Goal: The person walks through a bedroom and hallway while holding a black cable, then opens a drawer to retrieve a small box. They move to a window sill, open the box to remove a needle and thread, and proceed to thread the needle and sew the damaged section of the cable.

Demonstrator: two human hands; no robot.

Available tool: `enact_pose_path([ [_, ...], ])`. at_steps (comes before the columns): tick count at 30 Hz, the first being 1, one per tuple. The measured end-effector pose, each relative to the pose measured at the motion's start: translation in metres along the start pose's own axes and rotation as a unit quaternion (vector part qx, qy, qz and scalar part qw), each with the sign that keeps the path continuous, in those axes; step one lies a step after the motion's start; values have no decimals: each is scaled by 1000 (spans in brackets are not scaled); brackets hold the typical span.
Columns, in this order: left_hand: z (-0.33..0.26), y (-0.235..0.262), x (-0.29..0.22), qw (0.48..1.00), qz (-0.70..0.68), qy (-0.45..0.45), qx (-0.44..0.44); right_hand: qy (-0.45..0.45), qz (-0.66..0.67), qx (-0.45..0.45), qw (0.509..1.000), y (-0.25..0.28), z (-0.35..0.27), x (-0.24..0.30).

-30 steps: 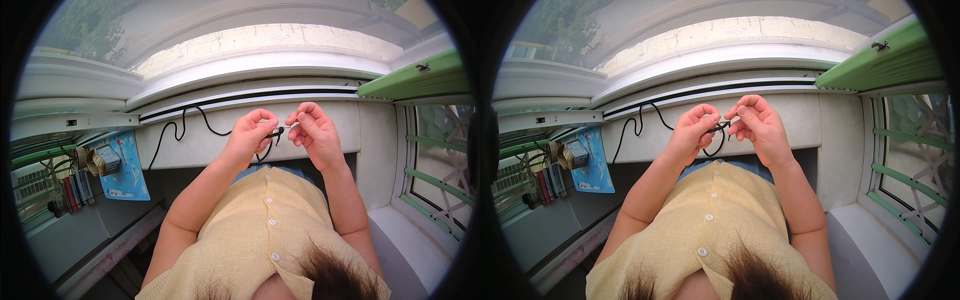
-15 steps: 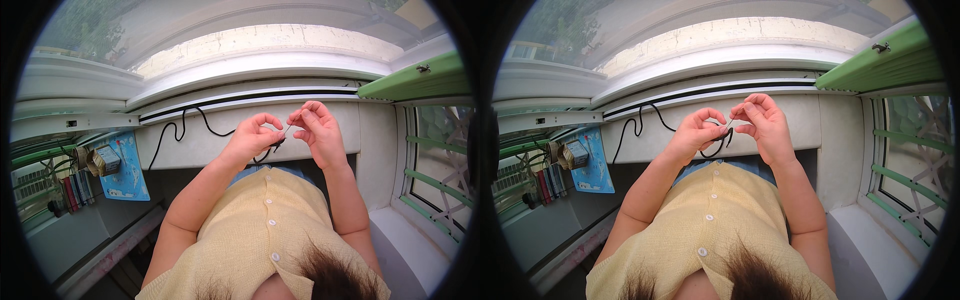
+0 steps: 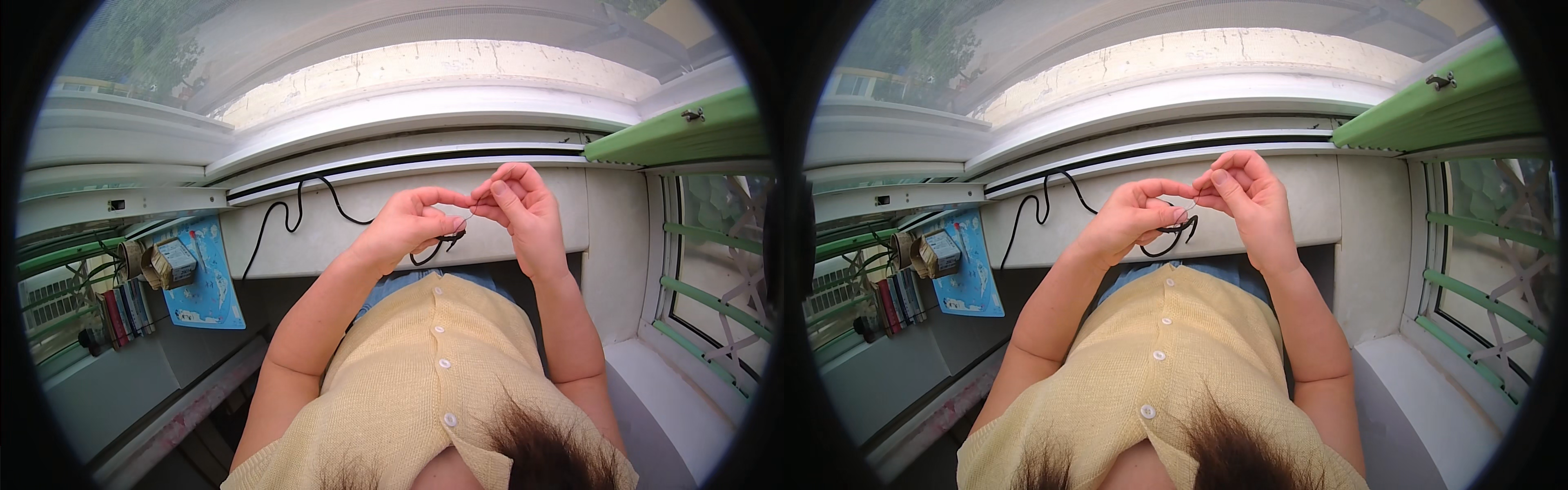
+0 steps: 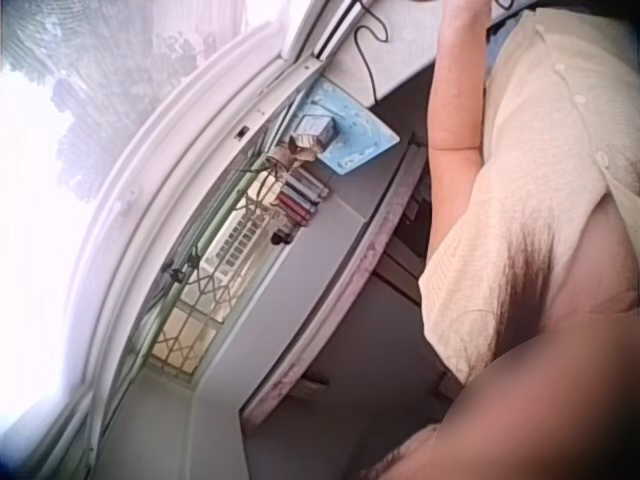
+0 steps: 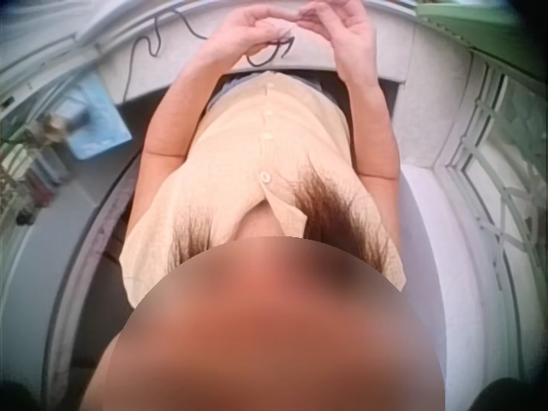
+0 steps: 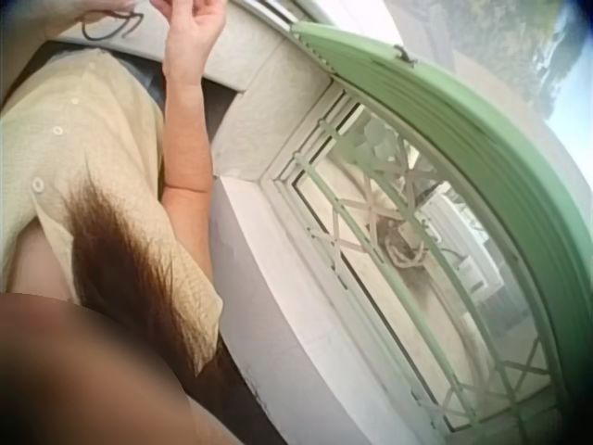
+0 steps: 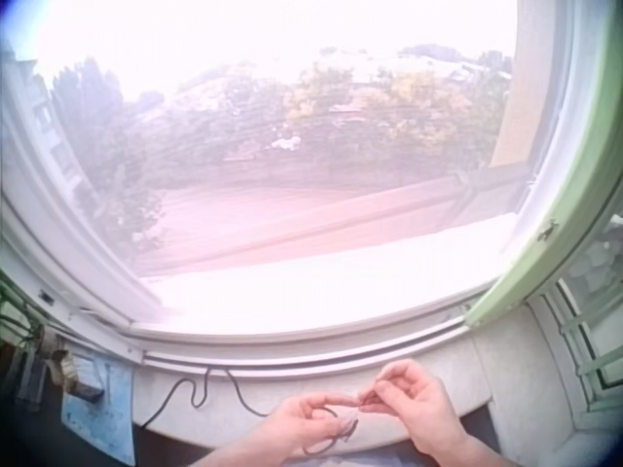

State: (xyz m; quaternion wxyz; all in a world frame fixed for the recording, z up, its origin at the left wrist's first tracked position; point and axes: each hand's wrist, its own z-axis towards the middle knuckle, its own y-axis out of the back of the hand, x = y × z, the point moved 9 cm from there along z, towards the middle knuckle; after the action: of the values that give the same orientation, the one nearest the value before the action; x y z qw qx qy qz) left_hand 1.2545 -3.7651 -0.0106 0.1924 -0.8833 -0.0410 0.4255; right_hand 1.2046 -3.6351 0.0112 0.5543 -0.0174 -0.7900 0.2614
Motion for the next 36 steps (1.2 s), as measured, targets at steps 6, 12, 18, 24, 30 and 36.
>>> enact_pose_path([
  [6,2,4,2,998,-24,4,-52,22,25,23,999,-8,0,-2],
  [12,1,9,-2,994,-21,-34,-99,34,-17,3,999,-6,0,1],
  [18,0,21,-5,986,-56,-64,-143,77,-43,-10,996,1,1,14],
  [24,1,25,0,981,-84,-56,-166,94,-28,12,995,-16,-4,24],
  [30,2,31,5,975,-104,-54,-187,154,-72,54,984,-30,-8,31],
  [36,-1,30,2,974,-66,-51,-212,160,-58,47,984,-27,-5,34],
])
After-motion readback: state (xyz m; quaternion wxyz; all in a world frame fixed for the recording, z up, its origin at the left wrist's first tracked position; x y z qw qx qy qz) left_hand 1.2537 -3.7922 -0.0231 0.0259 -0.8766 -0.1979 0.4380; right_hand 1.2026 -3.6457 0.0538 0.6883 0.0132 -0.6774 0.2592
